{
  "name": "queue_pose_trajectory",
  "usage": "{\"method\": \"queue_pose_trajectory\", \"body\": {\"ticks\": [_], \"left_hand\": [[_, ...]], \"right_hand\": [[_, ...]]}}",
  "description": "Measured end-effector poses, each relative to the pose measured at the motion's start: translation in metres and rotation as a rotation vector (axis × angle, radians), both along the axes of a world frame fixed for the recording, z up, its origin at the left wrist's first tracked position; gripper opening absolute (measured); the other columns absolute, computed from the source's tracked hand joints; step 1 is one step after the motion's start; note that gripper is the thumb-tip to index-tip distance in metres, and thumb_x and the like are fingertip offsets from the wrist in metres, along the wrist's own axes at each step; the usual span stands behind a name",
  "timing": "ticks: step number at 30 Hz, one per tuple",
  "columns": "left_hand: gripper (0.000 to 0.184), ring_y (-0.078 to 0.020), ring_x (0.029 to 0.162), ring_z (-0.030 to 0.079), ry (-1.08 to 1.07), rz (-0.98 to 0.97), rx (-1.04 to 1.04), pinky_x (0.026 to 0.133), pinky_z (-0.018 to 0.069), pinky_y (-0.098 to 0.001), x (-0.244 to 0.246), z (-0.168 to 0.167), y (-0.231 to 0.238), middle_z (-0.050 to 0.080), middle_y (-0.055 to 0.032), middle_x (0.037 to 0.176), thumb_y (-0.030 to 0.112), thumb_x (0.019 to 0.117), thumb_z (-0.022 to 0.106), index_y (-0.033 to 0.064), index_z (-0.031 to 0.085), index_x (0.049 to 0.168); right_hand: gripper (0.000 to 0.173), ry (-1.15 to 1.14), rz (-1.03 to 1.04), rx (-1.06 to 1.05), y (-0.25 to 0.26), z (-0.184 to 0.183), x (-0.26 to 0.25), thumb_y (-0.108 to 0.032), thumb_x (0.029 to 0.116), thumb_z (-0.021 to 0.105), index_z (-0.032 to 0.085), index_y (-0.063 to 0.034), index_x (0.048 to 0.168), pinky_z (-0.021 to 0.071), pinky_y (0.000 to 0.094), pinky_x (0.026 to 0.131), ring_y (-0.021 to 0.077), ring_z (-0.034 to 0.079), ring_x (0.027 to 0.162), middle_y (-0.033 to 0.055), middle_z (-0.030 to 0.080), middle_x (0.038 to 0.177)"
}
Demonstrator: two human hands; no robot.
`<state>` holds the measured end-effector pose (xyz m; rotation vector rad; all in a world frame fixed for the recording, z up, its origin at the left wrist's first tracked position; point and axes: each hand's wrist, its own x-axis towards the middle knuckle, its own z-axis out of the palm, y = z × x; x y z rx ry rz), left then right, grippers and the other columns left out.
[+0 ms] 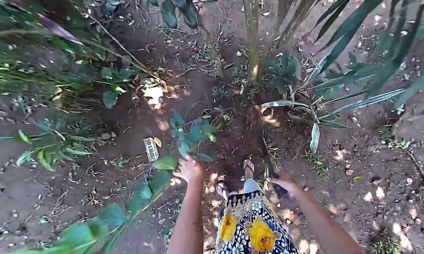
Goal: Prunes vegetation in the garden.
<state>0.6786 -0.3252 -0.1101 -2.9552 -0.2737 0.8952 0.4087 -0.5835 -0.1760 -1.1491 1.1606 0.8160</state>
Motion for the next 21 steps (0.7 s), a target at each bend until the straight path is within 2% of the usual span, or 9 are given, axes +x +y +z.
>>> {"method": "queue_pose_trajectory", "body": {"ticks": [3,5,7,10,12,15,17,19,21], "left_hand": [[0.045,-0.0482,0.139,0.044,0.072,0.001,-0.002,0.109,0.0302,-0.0735,0.005,-0.025,0.015,0.048,-0.0288,0.149,0.031,0.1021,0.060,0.0104,0.059,0.142],[0.036,-0.0464,0.137,0.047,0.098,0.016,-0.075,0.108,0.0367,-0.0693,0.002,-0.039,0.026,0.049,-0.0275,0.148,0.025,0.1049,0.056,0.0089,0.063,0.137],[0.039,-0.0457,0.126,0.059,0.125,0.068,-0.223,0.105,0.0451,-0.0636,-0.007,-0.048,0.040,0.060,-0.0285,0.136,0.025,0.1085,0.049,0.0035,0.058,0.139],[0.046,-0.0441,0.099,0.068,0.041,0.160,-0.454,0.089,0.0501,-0.0654,-0.038,-0.060,0.067,0.070,-0.0273,0.105,0.038,0.1049,0.057,0.0000,0.063,0.129],[0.048,-0.0422,0.093,0.068,0.042,0.207,-0.489,0.085,0.0494,-0.0656,-0.060,-0.065,0.086,0.070,-0.0253,0.097,0.043,0.1065,0.051,0.0004,0.066,0.123],[0.048,-0.0469,0.104,0.067,0.175,0.252,-0.384,0.093,0.0472,-0.0680,-0.091,-0.079,0.110,0.070,-0.0295,0.105,0.039,0.1109,0.042,-0.0001,0.067,0.125],[0.048,-0.0471,0.108,0.067,0.253,0.284,-0.342,0.095,0.0474,-0.0666,-0.110,-0.093,0.116,0.069,-0.0302,0.109,0.036,0.1115,0.041,-0.0005,0.065,0.129],[0.046,-0.0462,0.105,0.067,0.250,0.321,-0.377,0.094,0.0482,-0.0652,-0.127,-0.106,0.114,0.069,-0.0302,0.107,0.034,0.1115,0.042,-0.0021,0.064,0.129],[0.044,-0.0464,0.102,0.068,0.231,0.338,-0.412,0.092,0.0495,-0.0648,-0.144,-0.113,0.111,0.070,-0.0303,0.104,0.032,0.1116,0.042,-0.0031,0.063,0.129]], "right_hand": [[0.067,0.094,0.205,-0.074,-0.005,-0.022,0.035,-0.043,0.0896,0.080,0.058,0.0029,0.133,0.0547,0.0505,0.093,0.0319,0.067,0.101,0.0231,0.066,0.116],[0.072,0.143,0.393,-0.203,0.001,-0.040,0.047,-0.056,0.0860,0.079,0.064,0.0006,0.129,0.0471,0.0579,0.105,0.0378,0.063,0.119,0.0250,0.066,0.124],[0.075,0.120,0.398,-0.276,0.012,-0.052,0.047,-0.055,0.0878,0.077,0.060,0.0000,0.136,0.0469,0.0578,0.106,0.0381,0.062,0.122,0.0250,0.066,0.128],[0.077,-0.074,-0.099,-0.041,0.028,-0.067,0.042,-0.015,0.0946,0.076,0.029,-0.0034,0.155,0.0628,0.0463,0.085,0.0327,0.074,0.097,0.0235,0.067,0.121],[0.079,-0.123,-0.238,0.061,0.033,-0.077,0.051,-0.006,0.0955,0.071,0.022,-0.0101,0.158,0.0640,0.0445,0.074,0.0310,0.074,0.081,0.0228,0.069,0.112],[0.086,-0.036,0.051,-0.138,0.030,-0.097,0.077,-0.019,0.0911,0.081,0.027,-0.0075,0.158,0.0612,0.0451,0.068,0.0286,0.069,0.073,0.0232,0.063,0.115],[0.075,0.046,0.287,-0.259,0.023,-0.110,0.092,-0.040,0.0951,0.075,0.041,-0.0047,0.151,0.0587,0.0522,0.083,0.0345,0.070,0.092,0.0253,0.064,0.122],[0.060,0.093,0.421,-0.321,0.020,-0.112,0.111,-0.045,0.1017,0.063,0.053,-0.0011,0.142,0.0530,0.0565,0.095,0.0379,0.067,0.107,0.0255,0.065,0.123],[0.060,0.117,0.581,-0.398,0.015,-0.105,0.135,-0.045,0.1028,0.059,0.052,-0.0012,0.142,0.0486,0.0590,0.103,0.0399,0.064,0.120,0.0254,0.065,0.128]]}}
